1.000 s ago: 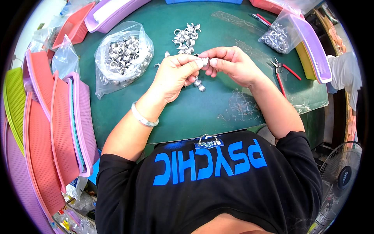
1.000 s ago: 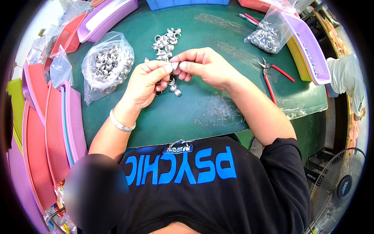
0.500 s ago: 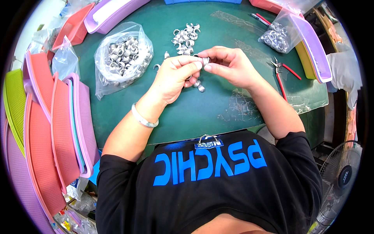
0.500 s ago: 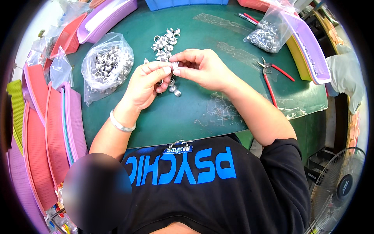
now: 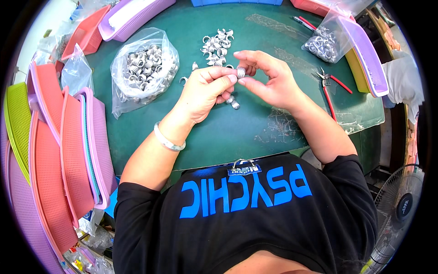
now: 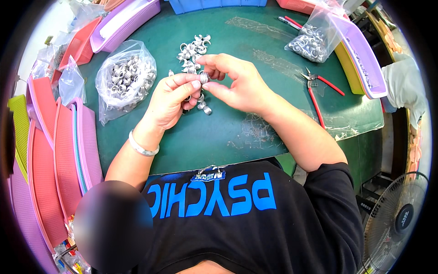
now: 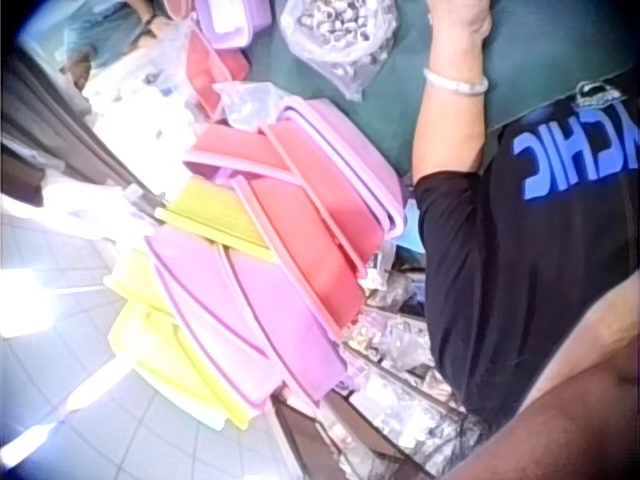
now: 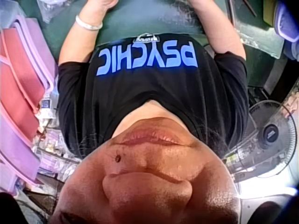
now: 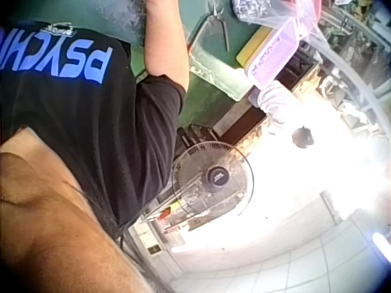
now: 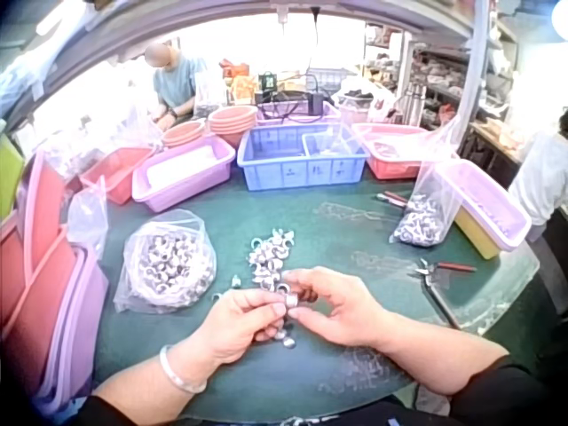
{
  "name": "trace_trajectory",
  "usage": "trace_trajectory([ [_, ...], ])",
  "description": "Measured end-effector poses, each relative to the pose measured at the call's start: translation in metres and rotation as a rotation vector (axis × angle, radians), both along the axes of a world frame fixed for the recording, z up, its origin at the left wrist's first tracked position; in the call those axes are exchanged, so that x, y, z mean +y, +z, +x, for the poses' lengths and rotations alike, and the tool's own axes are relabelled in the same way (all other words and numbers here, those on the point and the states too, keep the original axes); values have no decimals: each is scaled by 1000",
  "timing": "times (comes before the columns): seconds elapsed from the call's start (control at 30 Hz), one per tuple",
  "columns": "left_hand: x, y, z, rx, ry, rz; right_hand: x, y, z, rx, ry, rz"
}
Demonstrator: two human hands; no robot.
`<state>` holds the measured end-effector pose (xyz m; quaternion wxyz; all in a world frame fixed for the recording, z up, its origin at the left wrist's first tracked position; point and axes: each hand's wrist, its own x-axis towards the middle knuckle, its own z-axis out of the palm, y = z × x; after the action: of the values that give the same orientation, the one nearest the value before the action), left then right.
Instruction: The person assembles small silver metal rings and cylindrical components by hand on a green workbench. They repeatedly pick up parts from a pile, fit them together, and place the assembled units into a clear plastic bag.
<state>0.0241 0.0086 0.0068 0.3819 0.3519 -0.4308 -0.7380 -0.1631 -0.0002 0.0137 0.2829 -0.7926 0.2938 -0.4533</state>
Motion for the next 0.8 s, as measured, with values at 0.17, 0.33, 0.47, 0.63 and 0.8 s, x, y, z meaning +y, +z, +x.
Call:
trace_trajectory([
  [0.17,0,1,0,-17,11,25,1,2,0,45,-25,-55],
  [0.33,1,2,-2,-25,35,47,2,5,1,94,-48,-107],
  [0.47,1,3,-2,-24,38,53,3,5,2,105,-65,-137],
  [0.63,1,5,-3,-46,50,48,3,6,3,129,-78,-194],
  [0.8,0,5,-3,-39,12,37,4,8,3,149,-84,-209],
])
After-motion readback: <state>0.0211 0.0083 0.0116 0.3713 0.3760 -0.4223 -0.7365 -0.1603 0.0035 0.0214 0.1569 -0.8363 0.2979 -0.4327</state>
